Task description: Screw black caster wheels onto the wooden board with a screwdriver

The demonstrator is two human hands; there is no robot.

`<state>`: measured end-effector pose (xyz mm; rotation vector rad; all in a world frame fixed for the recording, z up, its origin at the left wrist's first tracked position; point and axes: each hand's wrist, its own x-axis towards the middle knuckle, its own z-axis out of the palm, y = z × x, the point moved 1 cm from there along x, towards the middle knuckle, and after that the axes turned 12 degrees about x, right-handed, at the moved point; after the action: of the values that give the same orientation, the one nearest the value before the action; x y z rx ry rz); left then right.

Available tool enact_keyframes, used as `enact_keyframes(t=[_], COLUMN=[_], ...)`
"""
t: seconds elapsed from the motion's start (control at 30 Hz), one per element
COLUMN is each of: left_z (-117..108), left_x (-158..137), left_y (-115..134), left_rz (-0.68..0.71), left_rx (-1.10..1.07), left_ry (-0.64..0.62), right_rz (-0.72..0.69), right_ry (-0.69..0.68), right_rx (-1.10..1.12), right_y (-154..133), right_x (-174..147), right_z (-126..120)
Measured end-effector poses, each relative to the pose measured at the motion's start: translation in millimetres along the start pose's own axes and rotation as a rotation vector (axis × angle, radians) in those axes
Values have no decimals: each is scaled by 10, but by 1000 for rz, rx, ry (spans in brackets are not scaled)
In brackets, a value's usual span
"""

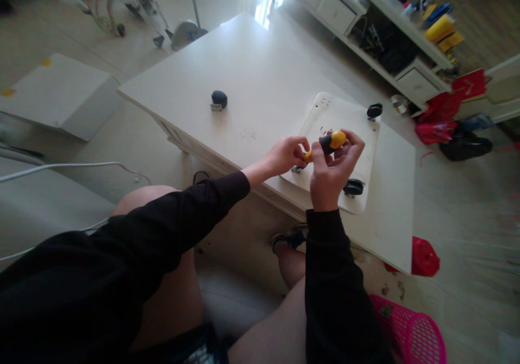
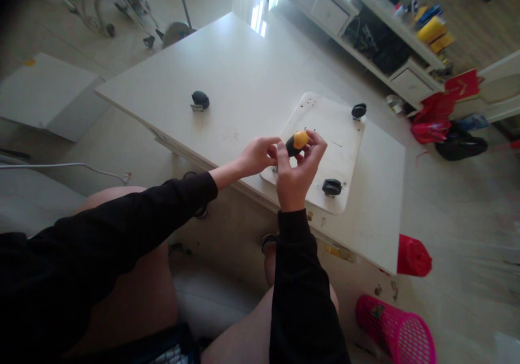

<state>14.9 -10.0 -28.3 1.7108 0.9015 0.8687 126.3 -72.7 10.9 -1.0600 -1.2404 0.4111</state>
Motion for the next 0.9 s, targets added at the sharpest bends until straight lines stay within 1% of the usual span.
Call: enact_keyframes(t=[0.1, 0.17, 0.3, 0.37, 0.43, 0.5, 0.6, 0.77, 0.9], left_z=[2, 6, -30, -77, -122, -142, -95, 84, 154], left_x=[-15, -12, 33, 59, 72, 62, 12, -79, -111], left_y=[19, 22, 20, 5, -27, -74, -137, -187, -240], left_rz=[1, 6, 46, 46, -8, -104, -220, -240, -236], left_rx=[68, 67, 42, 95, 225, 389, 544, 608, 645], left_ry=[-9, -24, -26, -53, -118, -181, -194, -172, -146], right_rz=[-10, -19, -55, -87, -115, -131, -151, -201, -207], right_ry=[60, 88, 109, 156, 222, 274, 315, 339, 323], right_rx=[-28, -24, 22, 27, 27, 33, 29, -22, -26], right_y=[15, 13, -61, -106, -127, -115, -59, 23, 48], right_x=[14, 30, 73, 107, 150, 196, 253, 285, 279], right_z=[-12, -26, -48, -78, -135, -211, -324, -437, -482])
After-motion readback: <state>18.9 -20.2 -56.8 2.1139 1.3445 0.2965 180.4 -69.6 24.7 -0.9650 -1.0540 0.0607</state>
